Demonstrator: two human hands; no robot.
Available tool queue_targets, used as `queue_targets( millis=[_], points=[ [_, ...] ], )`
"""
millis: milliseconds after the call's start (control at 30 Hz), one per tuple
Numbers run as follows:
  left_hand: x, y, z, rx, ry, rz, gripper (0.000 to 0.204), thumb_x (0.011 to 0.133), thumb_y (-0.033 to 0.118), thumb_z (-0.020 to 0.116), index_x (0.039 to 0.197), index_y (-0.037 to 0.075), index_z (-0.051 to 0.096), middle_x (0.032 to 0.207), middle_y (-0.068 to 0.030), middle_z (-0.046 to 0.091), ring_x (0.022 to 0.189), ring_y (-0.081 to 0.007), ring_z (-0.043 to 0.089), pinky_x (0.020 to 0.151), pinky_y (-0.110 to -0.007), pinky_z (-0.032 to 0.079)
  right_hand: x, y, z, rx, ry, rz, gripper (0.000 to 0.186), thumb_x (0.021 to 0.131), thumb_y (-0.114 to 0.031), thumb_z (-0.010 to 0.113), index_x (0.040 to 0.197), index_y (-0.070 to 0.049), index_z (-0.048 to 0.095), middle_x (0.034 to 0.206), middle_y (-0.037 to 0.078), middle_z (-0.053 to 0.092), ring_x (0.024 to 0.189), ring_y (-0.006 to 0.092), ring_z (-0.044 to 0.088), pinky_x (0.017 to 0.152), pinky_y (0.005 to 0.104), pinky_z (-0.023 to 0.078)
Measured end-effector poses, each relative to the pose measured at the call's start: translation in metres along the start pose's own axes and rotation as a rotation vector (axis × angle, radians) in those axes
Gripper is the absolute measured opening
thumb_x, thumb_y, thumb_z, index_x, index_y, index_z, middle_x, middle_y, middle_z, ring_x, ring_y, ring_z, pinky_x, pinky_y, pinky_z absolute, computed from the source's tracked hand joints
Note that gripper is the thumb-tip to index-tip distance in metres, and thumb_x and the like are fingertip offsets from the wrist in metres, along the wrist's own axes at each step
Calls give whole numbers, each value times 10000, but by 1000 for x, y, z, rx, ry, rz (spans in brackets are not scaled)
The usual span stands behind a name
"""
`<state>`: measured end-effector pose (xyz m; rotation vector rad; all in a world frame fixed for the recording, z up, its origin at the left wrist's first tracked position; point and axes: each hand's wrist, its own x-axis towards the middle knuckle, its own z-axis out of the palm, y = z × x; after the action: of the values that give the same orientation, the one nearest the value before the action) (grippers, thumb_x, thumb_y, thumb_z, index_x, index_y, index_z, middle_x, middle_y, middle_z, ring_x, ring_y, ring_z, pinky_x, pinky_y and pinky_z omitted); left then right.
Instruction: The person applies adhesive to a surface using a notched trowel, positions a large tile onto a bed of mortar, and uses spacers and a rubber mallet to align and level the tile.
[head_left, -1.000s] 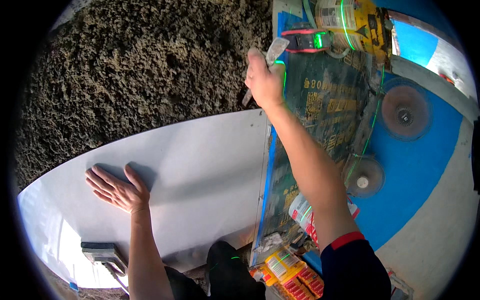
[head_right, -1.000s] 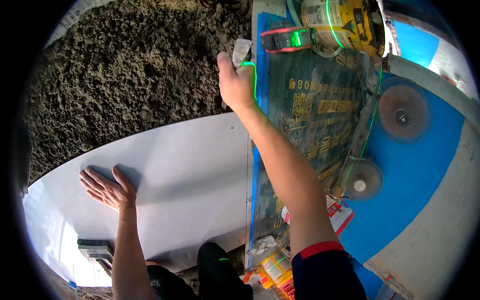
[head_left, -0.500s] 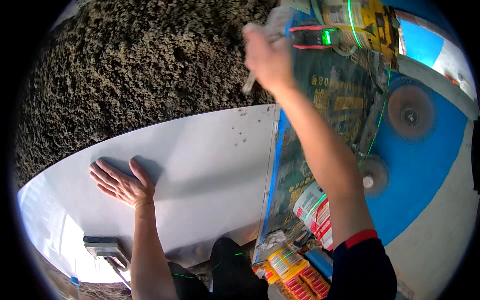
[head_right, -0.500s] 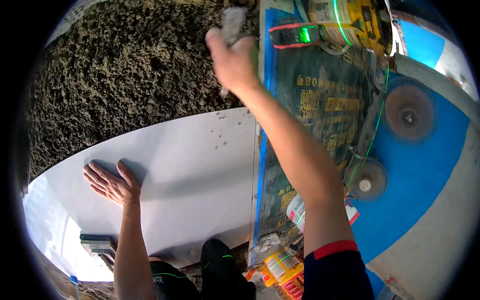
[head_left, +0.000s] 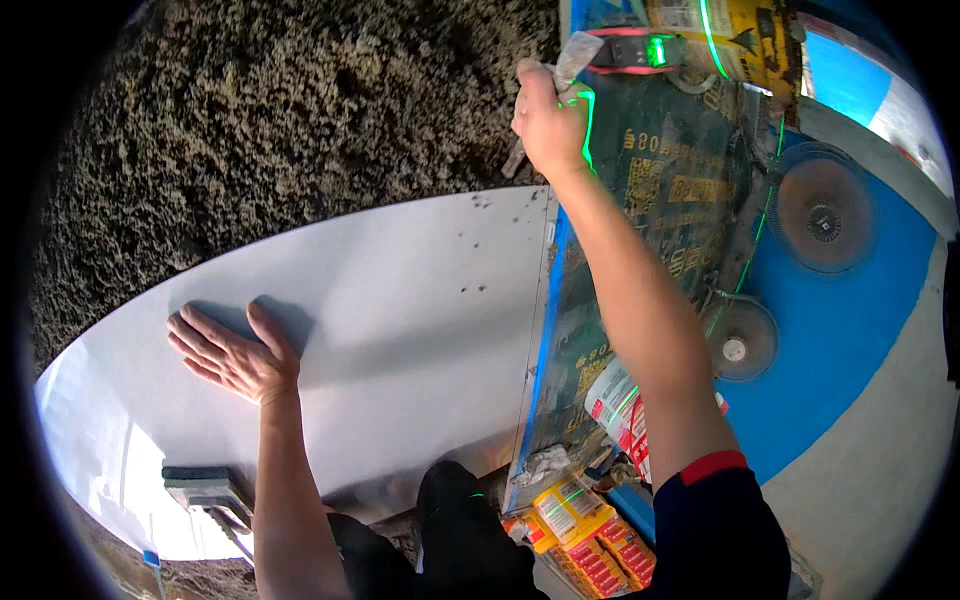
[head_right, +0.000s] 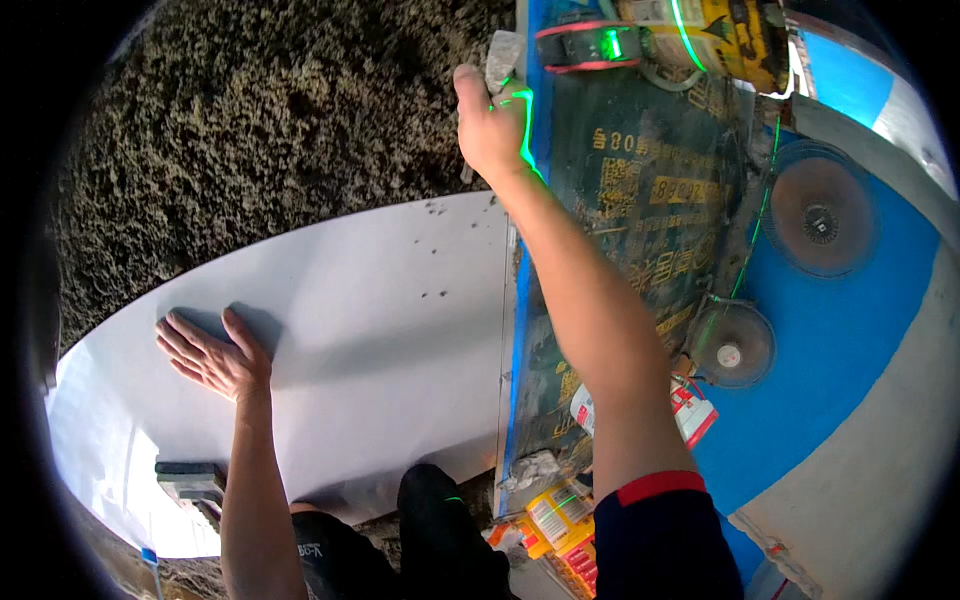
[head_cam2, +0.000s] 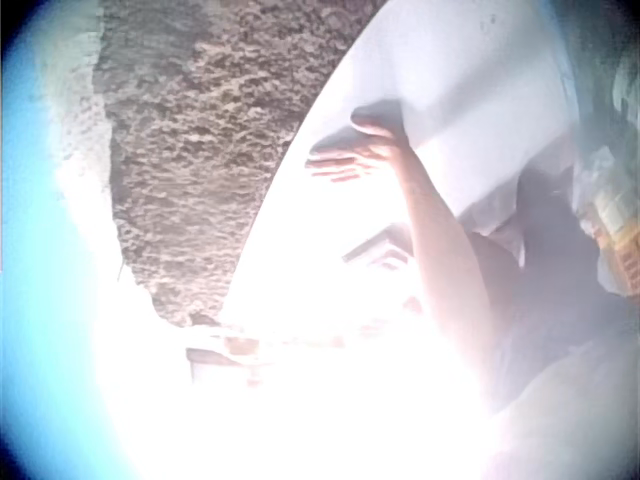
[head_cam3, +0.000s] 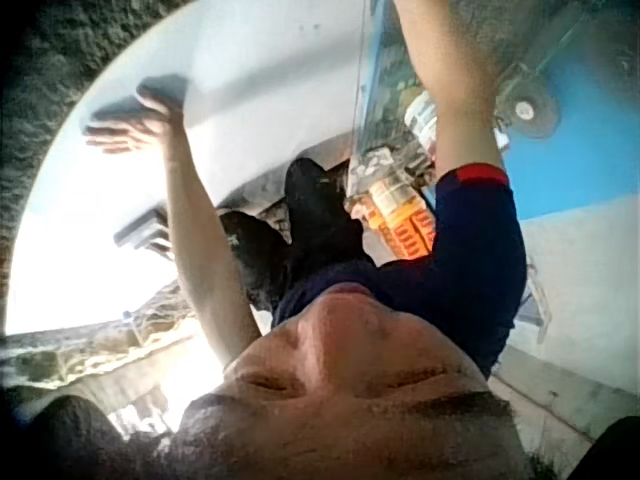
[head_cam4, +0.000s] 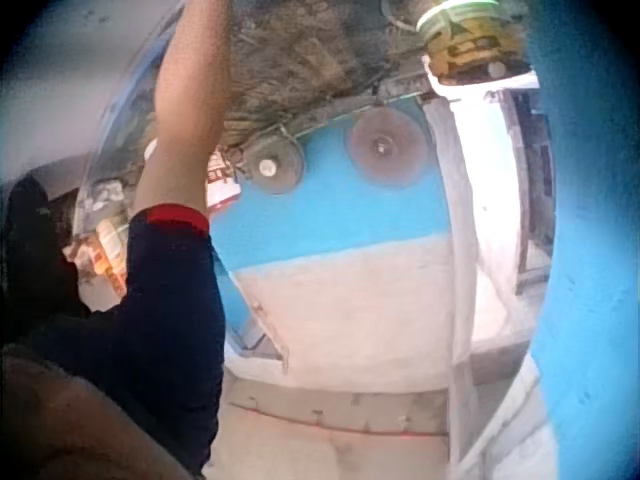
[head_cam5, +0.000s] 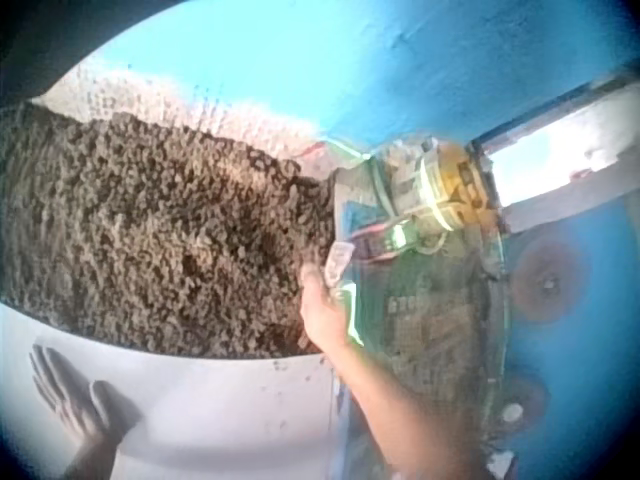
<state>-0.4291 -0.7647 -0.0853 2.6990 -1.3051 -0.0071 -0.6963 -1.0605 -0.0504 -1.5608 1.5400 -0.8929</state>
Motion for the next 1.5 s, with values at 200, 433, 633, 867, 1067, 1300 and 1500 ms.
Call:
queue_targets(
  millis=[200, 433, 633, 867, 1067, 1300, 1500],
  points=[
    [-4, -16, 0, 59, -2, -32, 834, 959, 577, 390, 1534, 17, 163, 1598, -195, 144, 1485, -374, 94, 1175, -539, 107, 9, -64, 22, 169, -113, 135, 473, 936, -287, 595, 526, -153, 402, 464, -43, 365, 367, 87, 354, 389, 278, 296],
    [-6, -7, 3, 11, -9, 14, 846, 955, 604, 380, 1536, 27, 166, 1601, -190, 143, 1488, -363, 87, 1179, -529, 103, 9, 14, 6, -52, -104, 60, 386, 889, -281, 648, 590, -84, 503, 497, -3, 443, 439, 133, 454, 441, 328, 394],
    [-3, -15, -1, 49, -5, -19, 847, 947, 582, 402, 1536, 22, 166, 1598, -199, 140, 1482, -385, 102, 1164, -562, 124, 25, -105, 11, 386, -65, 74, 388, 948, -204, 532, 588, -148, 398, 515, -53, 357, 378, 73, 327, 365, 263, 233],
    [-4, -17, 2, 58, -6, 6, 847, 952, 583, 391, 1534, 13, 161, 1596, -198, 141, 1481, -384, 103, 1169, -553, 118, 28, -4, 1, 19, -12, 71, 379, 909, -205, 613, 572, -90, 485, 498, -5, 425, 406, 87, 376, 393, 291, 319],
    [-2, -8, 4, 40, 37, 28, 839, 959, 608, 374, 1538, 35, 170, 1595, -180, 174, 1483, -351, 123, 1176, -523, 129, 3, 9, -11, -4, -15, 3, 360, 901, -296, 624, 701, -16, 517, 573, 32, 490, 539, 142, 478, 495, 365, 393],
    [-1, -13, -3, 61, -9, -20, 859, 946, 614, 379, 1537, 29, 164, 1594, -204, 148, 1481, -378, 107, 1175, -536, 117, 7, -66, -23, 414, -216, -69, 336, 926, -155, 595, 608, -100, 498, 524, -63, 408, 412, 68, 364, 404, 268, 297],
    [-6, -22, 2, 47, -13, -13, 859, 943, 619, 382, 1527, 17, 198, 1587, -226, 149, 1475, -391, 120, 1173, -536, 123, -8, -36, -1, 279, -65, 165, 377, 889, -247, 627, 580, -64, 515, 529, -34, 477, 441, 90, 420, 422, 305, 312]
  ],
)
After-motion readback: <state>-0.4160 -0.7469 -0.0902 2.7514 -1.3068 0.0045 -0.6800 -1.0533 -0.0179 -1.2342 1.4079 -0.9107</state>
